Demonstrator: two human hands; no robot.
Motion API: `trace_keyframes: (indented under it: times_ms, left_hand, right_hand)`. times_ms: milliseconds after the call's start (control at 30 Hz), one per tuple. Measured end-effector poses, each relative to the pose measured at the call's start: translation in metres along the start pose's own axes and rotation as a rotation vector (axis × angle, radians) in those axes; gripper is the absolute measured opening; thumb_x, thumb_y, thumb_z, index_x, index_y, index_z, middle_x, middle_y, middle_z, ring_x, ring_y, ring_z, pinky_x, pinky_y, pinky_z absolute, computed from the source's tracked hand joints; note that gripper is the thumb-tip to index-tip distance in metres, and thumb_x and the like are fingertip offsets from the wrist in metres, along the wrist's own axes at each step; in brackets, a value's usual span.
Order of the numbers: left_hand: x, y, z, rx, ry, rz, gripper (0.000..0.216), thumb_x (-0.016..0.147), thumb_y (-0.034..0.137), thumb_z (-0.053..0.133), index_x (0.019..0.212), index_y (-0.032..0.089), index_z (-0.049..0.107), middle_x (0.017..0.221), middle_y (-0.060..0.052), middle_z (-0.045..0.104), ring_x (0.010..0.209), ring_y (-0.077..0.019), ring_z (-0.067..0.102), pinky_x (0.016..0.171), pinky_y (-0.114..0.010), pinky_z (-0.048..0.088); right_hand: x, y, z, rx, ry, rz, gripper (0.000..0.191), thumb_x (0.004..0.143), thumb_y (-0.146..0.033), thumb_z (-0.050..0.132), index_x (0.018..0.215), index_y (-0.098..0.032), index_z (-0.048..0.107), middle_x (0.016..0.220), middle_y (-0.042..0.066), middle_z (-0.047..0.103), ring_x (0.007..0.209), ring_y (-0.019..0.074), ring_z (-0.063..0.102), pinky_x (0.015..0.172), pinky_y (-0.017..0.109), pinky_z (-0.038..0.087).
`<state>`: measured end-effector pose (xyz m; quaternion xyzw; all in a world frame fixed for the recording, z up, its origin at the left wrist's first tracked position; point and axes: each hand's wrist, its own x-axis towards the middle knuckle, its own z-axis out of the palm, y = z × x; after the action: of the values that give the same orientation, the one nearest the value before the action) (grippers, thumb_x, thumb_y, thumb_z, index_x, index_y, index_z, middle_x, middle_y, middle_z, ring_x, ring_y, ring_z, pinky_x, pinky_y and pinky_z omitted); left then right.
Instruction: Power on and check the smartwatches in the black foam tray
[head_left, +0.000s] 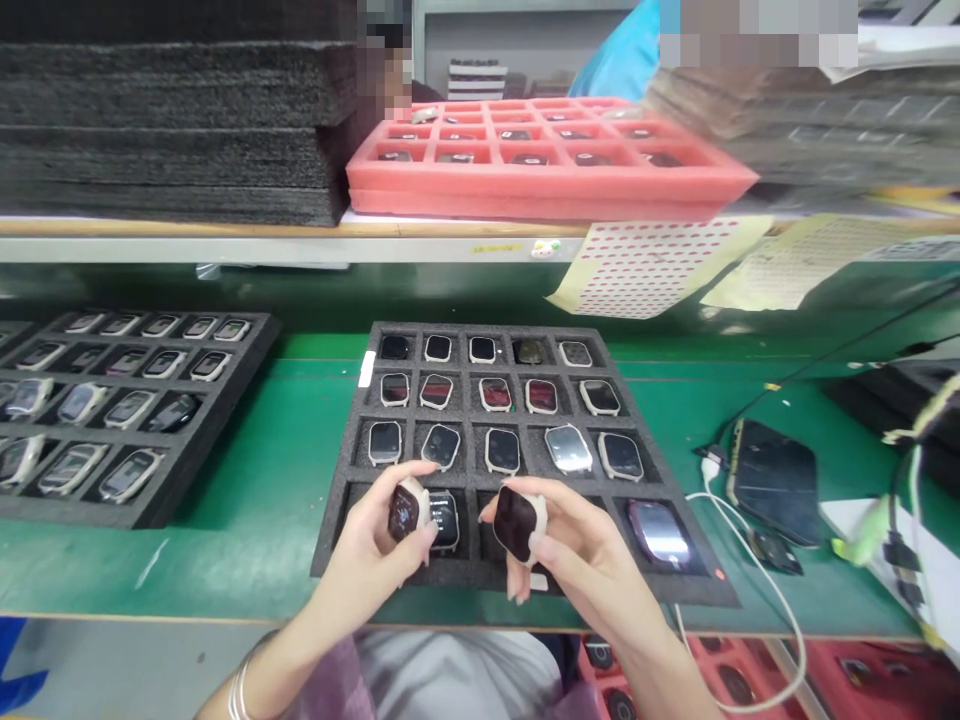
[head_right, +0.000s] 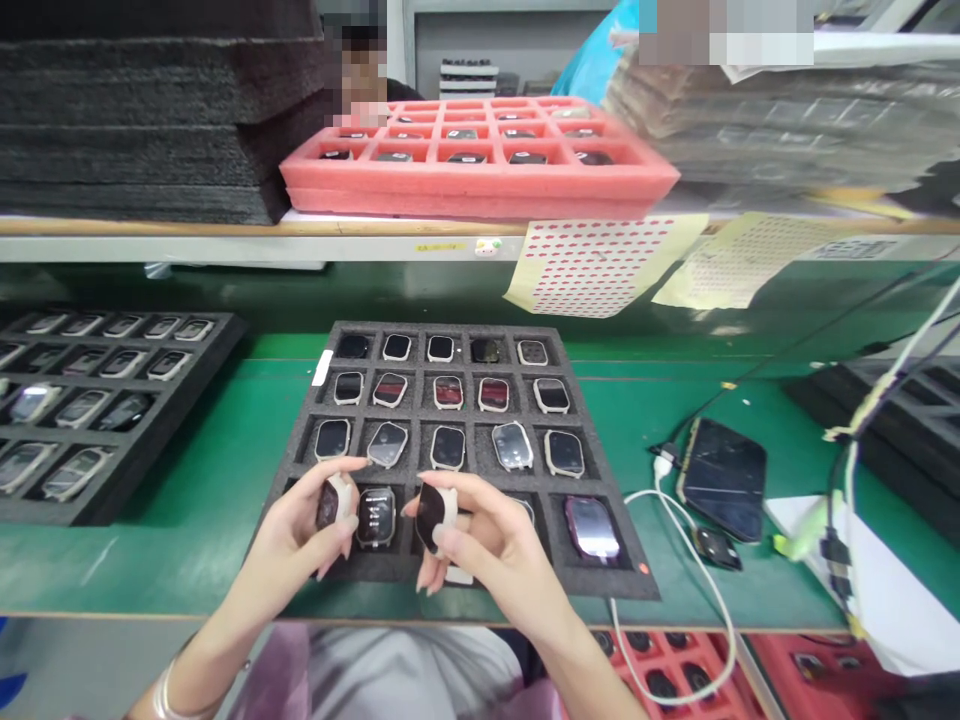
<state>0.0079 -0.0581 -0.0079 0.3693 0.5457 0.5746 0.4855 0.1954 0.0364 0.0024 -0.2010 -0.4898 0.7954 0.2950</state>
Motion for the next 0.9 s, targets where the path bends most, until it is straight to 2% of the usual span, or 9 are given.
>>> trace_keyframes:
  times_ms: [200,400,633,767,900]
  left_hand:
    - [-0.0043,0.0002,-0.0007,0.042,-0.024,0.013,0.040,0.084,0.018,0.060,0.122,0.023,0.049,0.079,0.003,0.048,0.056,-0.0061,0.047,0.053,-0.016,0.041]
    - [-0.0065,-0.0040,-0.0050,0.099,-0.047,0.067,0.030,0.086,0.015,0.056,0.115,0.022,0.051,0.071,0.005,0.045,0.057,-0.0076,0.044,0.059,-0.019,0.040]
    - [-0.0088,-0.0032,-0.0028,0.108,-0.020,0.041,0.036,0.085,0.015,0.056,0.119,0.022,0.047,0.076,0.004,0.046,0.058,-0.0089,0.044,0.057,-0.020,0.040]
    - [-0.0092,-0.0038,-0.0046,0.151,-0.057,0.028,0.032,0.083,0.011,0.055,0.113,0.022,0.052,0.074,0.005,0.046,0.056,-0.0076,0.042,0.057,-0.020,0.037]
    - [-0.0086,-0.0040,-0.0049,0.153,-0.050,0.008,0.034,0.084,0.012,0.054,0.116,0.023,0.049,0.076,0.004,0.045,0.058,-0.0087,0.042,0.057,-0.020,0.037]
  right_hand:
    - [-0.0011,-0.0003,0.0027,-0.004,0.055,-0.017,0.036,0.085,-0.027,0.070,0.121,-0.026,0.062,0.103,0.010,0.070,0.061,0.0148,0.067,0.055,0.026,0.055]
    - [-0.0030,-0.0013,0.0022,-0.012,0.037,0.020,0.032,0.084,-0.024,0.071,0.115,-0.025,0.066,0.100,0.009,0.071,0.057,0.0142,0.067,0.054,0.026,0.056]
    - [-0.0029,-0.0013,0.0030,-0.021,0.036,-0.013,0.036,0.084,-0.025,0.070,0.119,-0.026,0.065,0.103,0.009,0.070,0.062,0.0152,0.068,0.058,0.027,0.056]
    - [-0.0040,-0.0012,0.0020,-0.036,0.028,0.040,0.036,0.084,-0.024,0.071,0.119,-0.024,0.066,0.090,0.007,0.072,0.059,0.0142,0.067,0.057,0.025,0.055]
    - [-0.0054,-0.0014,0.0025,-0.032,0.044,0.021,0.037,0.083,-0.025,0.072,0.119,-0.024,0.065,0.093,0.008,0.072,0.058,0.0147,0.067,0.056,0.025,0.054]
